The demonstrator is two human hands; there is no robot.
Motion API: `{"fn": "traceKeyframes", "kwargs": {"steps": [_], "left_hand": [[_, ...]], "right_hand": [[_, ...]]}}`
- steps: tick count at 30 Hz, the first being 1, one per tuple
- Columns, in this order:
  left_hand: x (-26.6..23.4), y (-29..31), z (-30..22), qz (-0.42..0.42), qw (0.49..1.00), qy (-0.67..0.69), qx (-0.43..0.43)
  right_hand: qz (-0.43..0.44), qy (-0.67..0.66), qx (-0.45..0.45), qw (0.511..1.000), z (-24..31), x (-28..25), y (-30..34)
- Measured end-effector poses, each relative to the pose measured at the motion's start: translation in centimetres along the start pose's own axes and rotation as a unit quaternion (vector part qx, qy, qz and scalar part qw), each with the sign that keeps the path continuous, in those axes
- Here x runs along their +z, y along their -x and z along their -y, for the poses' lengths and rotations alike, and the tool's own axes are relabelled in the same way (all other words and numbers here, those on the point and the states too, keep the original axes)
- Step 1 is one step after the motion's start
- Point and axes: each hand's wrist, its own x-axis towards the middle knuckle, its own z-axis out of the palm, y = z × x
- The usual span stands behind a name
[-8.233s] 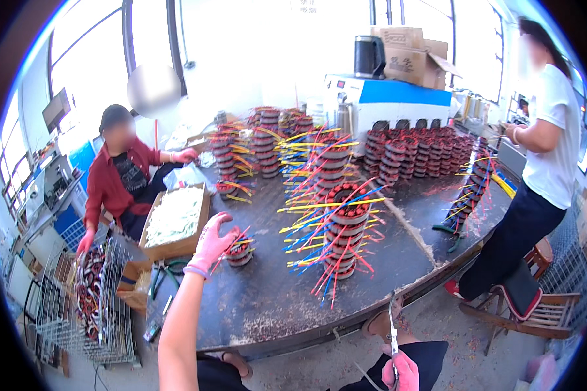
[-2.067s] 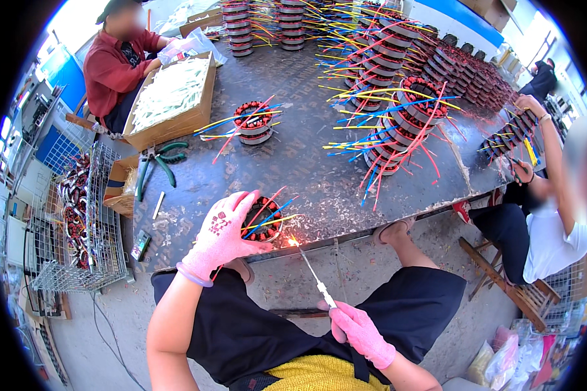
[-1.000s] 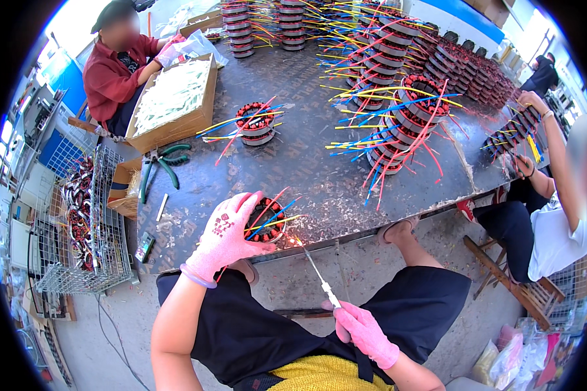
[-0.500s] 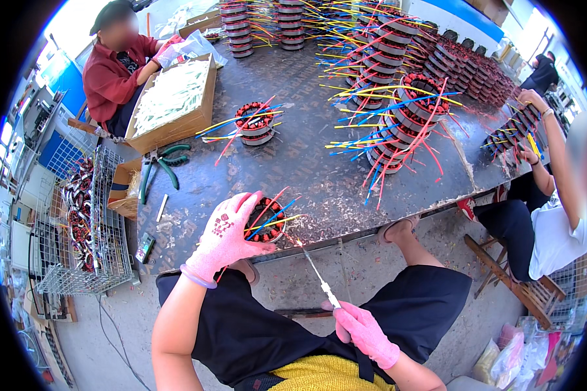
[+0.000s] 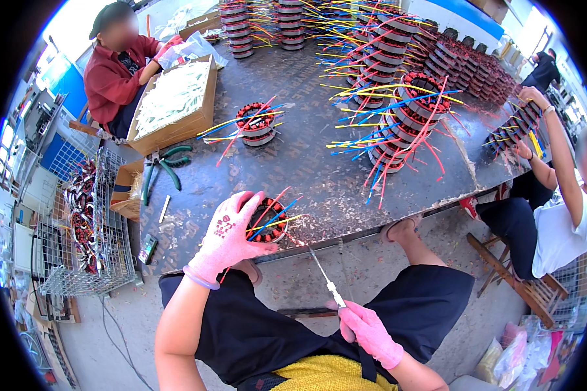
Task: The person uses a lighter to burn insulation from the tips of wires on motor stators. They pick up stators one by one, apply heat to the wire ends, and then place them back into a pile on the work table.
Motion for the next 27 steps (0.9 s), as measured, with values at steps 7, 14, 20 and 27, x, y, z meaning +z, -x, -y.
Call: {"fn": "traceKeyframes", "kwargs": {"steps": [7, 14, 20, 27], "left_hand": [[-0.5, -0.2, 1.1, 0.013, 0.994, 0.015, 0.110], [-0.2, -0.5, 0.8, 0.030, 0.996, 0.017, 0.085], [-0.2, -0.3, 0.8, 0.014, 0.996, 0.017, 0.091], [-0.1, -0.3, 0.7, 0.009, 0.995, 0.024, 0.093]], "right_hand": [[-0.002, 0.003, -0.010, 1.000, 0.9, 0.1, 0.3], [0.003, -0.007, -0.014, 1.000, 0.6, 0.3, 0.0], [0.007, -0.001, -0.013, 1.000, 1.1, 0.4, 0.1], [0.003, 0.005, -0.013, 1.000, 1.2, 0.4, 0.3]]}}
